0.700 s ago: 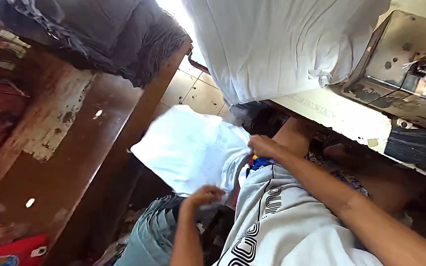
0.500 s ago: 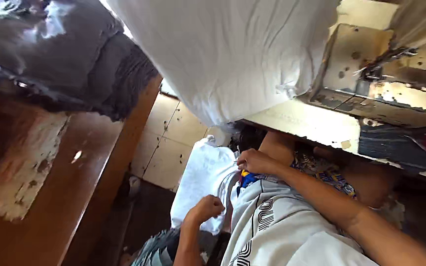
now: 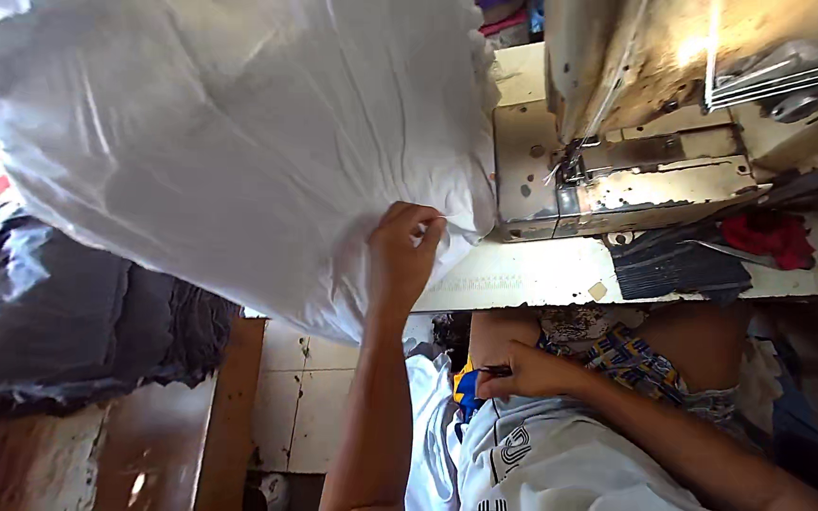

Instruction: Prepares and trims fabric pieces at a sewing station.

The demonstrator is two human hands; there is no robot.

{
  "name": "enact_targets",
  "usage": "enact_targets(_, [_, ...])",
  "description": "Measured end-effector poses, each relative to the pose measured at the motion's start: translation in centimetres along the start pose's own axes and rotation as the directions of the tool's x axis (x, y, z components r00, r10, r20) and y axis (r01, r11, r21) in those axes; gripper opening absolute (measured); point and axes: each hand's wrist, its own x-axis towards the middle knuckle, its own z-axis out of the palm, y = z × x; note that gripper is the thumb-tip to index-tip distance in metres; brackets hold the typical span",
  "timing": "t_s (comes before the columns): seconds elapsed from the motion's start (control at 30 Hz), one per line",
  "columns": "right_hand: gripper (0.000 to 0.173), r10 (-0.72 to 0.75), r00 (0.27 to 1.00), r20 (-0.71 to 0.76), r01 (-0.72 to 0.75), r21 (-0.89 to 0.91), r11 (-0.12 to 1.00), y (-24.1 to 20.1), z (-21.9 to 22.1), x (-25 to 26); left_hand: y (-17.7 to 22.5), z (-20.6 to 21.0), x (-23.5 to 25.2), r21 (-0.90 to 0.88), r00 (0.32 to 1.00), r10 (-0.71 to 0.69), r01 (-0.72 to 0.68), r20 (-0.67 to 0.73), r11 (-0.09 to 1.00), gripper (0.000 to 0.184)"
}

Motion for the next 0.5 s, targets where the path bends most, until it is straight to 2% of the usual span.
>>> enact_targets(0.07, [0.024, -0.045, 0.995, -0.088, 0.046, 0.007, 0.999, -1.9, -0.2, -1.5, 0.3, -2.3, 0.4, -0.172, 0.995, 0.056, -0.069, -0.078, 0.983, 0.02])
enact_targets(0.13, [0.023, -0.168, 0.94, -0.297, 0.144, -0.102, 0.984, -4.1, -0.1, -1.3, 1.0, -4.1, 0.8, -0.299, 0.983, 0.119, -0.156, -0.139, 0.941, 0.015])
enact_targets(0.2, [0.021, -0.333, 0.784, -0.524, 0.192, -0.306, 0.932, -6.3, -0.4, 0.5, 1.4, -5.2, 1.4, -0.333, 0.973, 0.173, -0.215, -0.149, 0.918, 0.012])
enact_targets(0.27, [0.024, -0.444, 0.603, -0.662, 0.151, -0.452, 0.879, -8.3, -1.2, 2.9, 1.9, -6.3, 2.0, -0.29, 0.972, 0.205, -0.231, -0.117, 0.929, 0.011])
enact_targets(0.3, [0.027, -0.477, 0.529, -0.702, 0.12, -0.495, 0.861, -9.2, -1.6, 4.1, 2.2, -6.8, 2.2, -0.258, 0.972, 0.215, -0.233, -0.097, 0.938, 0.011])
enact_targets(0.37, [0.032, -0.497, 0.432, -0.753, 0.096, -0.509, 0.855, -10.8, -2.4, 6.5, 3.0, -7.7, 2.8, -0.202, 0.97, 0.234, -0.242, -0.064, 0.949, 0.01])
enact_targets(0.43, [0.039, -0.499, 0.376, -0.781, 0.094, -0.503, 0.859, -12.2, -2.7, 8.7, 3.6, -8.2, 3.3, -0.174, 0.967, 0.25, -0.253, -0.04, 0.952, 0.009])
enact_targets(0.5, [0.046, -0.484, 0.358, -0.798, 0.081, -0.49, 0.868, -12.9, -2.6, 10.4, 4.0, -8.7, 3.8, -0.176, 0.963, 0.268, -0.267, -0.023, 0.947, 0.008])
